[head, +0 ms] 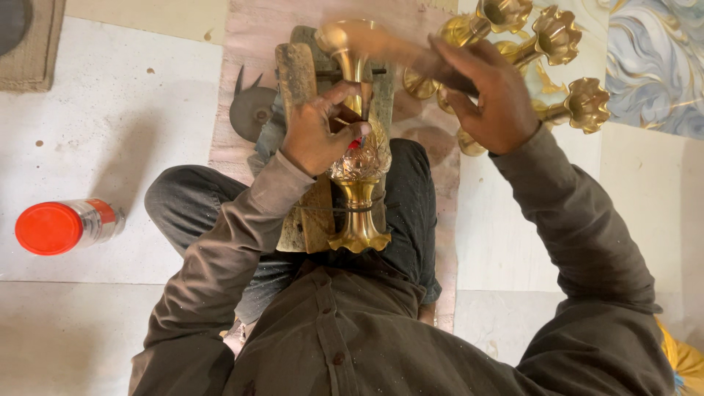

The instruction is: The person sits cross-legged on the floor with a brass vase clamped to a wooden block in their lap. They hold a small chisel against the vase's embossed surface and strike it with a wooden mallet, working the chisel around the vase to engrave the decorative pattern.

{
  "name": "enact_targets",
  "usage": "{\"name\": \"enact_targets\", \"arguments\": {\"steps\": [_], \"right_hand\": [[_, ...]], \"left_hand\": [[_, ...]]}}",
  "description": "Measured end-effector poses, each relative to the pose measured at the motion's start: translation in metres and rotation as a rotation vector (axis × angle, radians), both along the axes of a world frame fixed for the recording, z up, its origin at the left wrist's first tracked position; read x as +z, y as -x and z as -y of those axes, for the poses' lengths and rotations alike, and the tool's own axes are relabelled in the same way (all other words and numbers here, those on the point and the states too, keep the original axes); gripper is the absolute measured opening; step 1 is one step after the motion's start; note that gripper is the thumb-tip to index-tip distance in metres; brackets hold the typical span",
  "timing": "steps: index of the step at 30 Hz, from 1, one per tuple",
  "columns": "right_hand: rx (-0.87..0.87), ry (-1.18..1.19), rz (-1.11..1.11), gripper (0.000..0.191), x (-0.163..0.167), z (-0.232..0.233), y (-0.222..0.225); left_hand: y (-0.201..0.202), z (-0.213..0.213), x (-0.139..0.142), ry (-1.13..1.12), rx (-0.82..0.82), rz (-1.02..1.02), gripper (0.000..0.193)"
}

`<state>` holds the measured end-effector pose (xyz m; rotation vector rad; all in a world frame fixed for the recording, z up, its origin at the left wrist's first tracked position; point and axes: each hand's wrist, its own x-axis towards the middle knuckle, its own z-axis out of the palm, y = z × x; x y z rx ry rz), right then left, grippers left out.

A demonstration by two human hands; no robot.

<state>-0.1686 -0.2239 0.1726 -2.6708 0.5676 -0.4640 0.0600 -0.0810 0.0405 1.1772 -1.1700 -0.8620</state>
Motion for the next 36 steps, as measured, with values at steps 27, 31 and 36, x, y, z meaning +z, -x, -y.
{"name": "enact_targets", "arguments": {"steps": [27, 31, 36], "right_hand": [[0.010, 0.273, -0.096, 0.070, 0.002, 0.002, 0.002], [0.025, 0.063, -0.082, 0.067, 0.004, 0.002, 0.001], [0.059, -0.020, 0.119, 0.062, 0.013, -0.001, -0.003]], "left_hand": [[0.004, -0.005, 0.004, -0.019, 0.047, -0.004, 0.049], [0.005, -0.005, 0.002, -0.090, 0.075, -0.003, 0.051], [0.007, -0.010, 0.007, -0.025, 0.104, 0.011, 0.051]]}}
